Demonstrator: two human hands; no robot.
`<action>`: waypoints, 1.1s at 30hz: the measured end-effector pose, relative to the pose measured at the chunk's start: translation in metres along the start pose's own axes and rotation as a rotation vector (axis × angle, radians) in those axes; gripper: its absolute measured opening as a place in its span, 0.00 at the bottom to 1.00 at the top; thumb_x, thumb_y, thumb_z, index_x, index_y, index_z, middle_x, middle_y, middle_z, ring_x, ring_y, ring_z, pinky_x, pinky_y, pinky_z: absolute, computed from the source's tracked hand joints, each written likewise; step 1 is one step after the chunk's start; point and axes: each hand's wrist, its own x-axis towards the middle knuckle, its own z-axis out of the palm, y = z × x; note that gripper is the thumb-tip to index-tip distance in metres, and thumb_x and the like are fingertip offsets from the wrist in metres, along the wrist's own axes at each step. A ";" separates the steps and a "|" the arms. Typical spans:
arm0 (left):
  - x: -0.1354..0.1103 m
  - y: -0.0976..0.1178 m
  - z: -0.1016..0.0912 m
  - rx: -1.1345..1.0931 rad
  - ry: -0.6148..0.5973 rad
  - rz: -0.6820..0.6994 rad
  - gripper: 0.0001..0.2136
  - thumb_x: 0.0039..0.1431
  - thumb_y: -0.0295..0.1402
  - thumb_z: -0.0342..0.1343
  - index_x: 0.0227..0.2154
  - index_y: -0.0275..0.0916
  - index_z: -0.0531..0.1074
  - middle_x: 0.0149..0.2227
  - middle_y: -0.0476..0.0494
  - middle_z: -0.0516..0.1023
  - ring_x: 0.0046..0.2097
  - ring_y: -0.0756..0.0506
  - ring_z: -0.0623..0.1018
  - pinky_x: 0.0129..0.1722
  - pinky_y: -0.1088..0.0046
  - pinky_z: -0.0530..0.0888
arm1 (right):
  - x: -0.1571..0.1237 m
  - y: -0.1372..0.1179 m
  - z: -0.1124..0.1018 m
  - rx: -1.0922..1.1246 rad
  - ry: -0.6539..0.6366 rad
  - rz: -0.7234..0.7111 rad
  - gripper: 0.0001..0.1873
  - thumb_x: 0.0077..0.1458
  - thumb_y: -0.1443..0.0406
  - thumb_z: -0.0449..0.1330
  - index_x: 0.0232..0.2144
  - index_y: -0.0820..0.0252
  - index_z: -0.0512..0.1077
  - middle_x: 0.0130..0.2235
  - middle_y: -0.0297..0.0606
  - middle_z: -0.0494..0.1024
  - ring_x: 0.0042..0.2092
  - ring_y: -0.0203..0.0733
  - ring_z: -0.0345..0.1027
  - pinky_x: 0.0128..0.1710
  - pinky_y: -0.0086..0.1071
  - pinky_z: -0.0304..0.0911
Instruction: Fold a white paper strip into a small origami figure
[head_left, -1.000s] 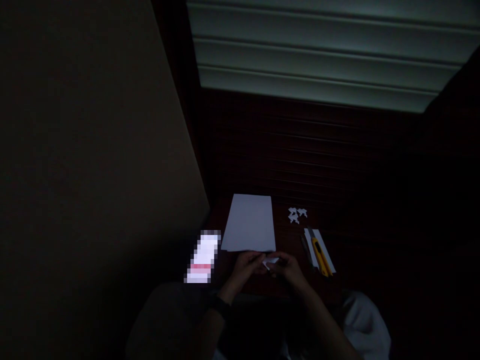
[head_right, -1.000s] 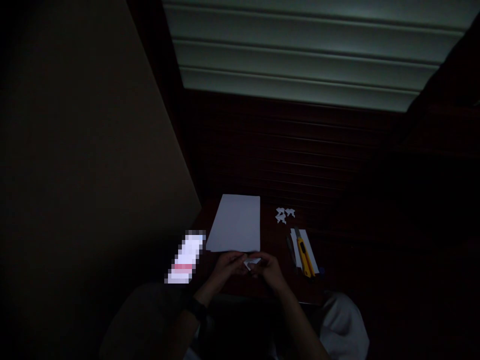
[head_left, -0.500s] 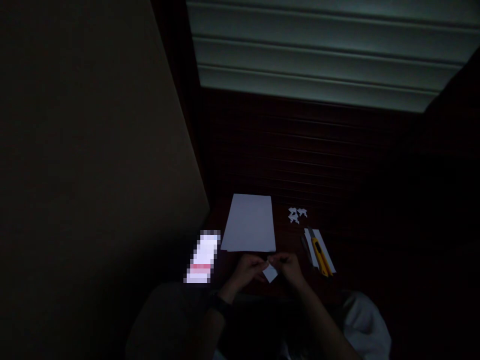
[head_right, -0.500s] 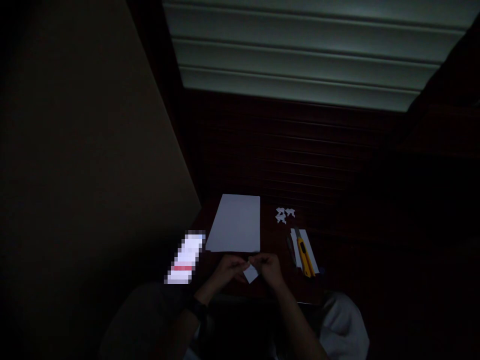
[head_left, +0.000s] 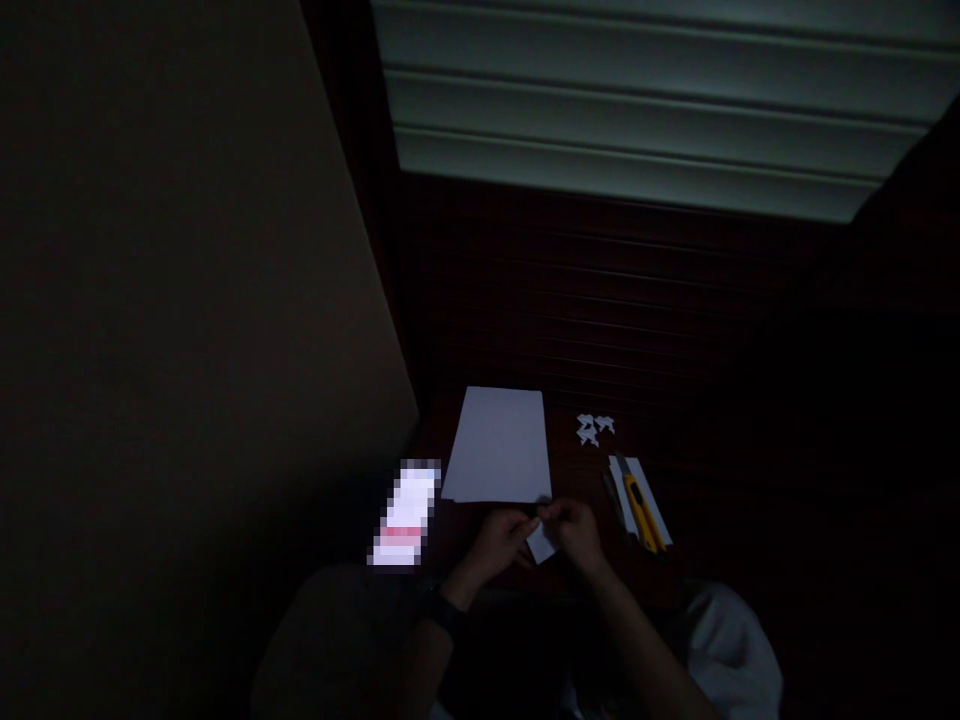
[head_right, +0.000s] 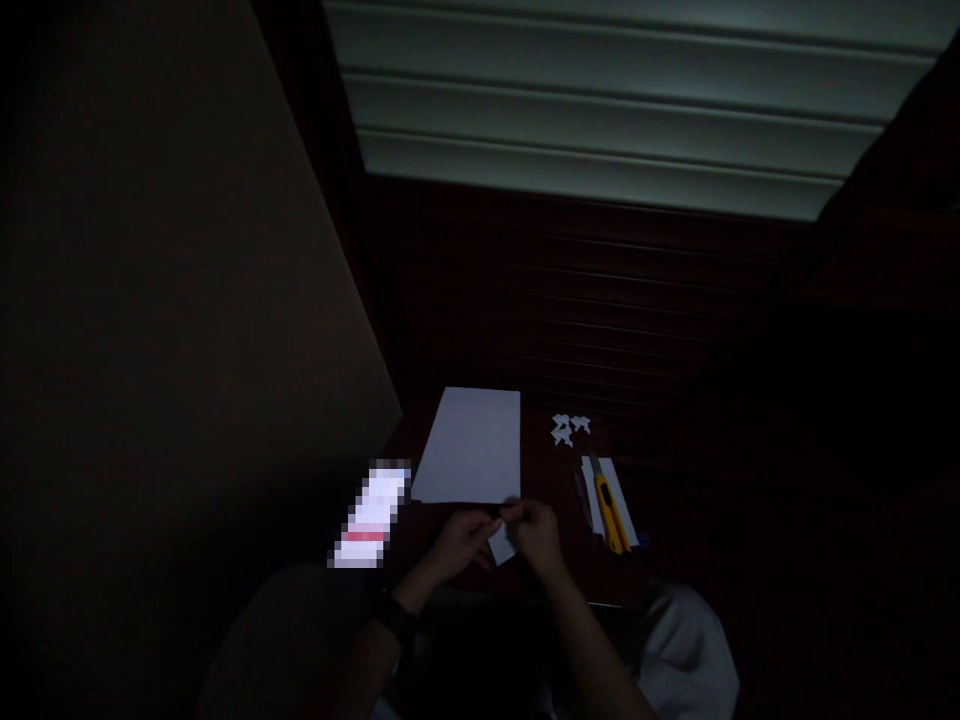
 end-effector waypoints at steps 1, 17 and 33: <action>0.000 0.000 0.001 0.007 0.023 0.011 0.19 0.50 0.48 0.50 0.26 0.33 0.69 0.19 0.48 0.70 0.20 0.49 0.74 0.16 0.74 0.73 | -0.002 -0.001 0.000 -0.011 0.010 -0.015 0.13 0.41 0.57 0.61 0.19 0.63 0.71 0.19 0.32 0.69 0.22 0.34 0.58 0.21 0.26 0.52; -0.005 0.003 0.007 0.103 0.155 0.129 0.18 0.54 0.47 0.45 0.27 0.35 0.68 0.22 0.50 0.67 0.23 0.51 0.72 0.15 0.79 0.71 | -0.006 -0.005 -0.010 0.109 -0.194 0.022 0.16 0.39 0.55 0.64 0.21 0.65 0.72 0.20 0.33 0.70 0.22 0.32 0.58 0.22 0.26 0.52; -0.007 0.002 0.010 0.164 0.245 0.136 0.17 0.54 0.46 0.46 0.26 0.37 0.68 0.21 0.50 0.69 0.21 0.50 0.72 0.13 0.80 0.67 | -0.007 -0.009 -0.007 -0.007 -0.231 0.009 0.19 0.43 0.53 0.60 0.22 0.65 0.73 0.23 0.36 0.73 0.24 0.35 0.62 0.22 0.26 0.53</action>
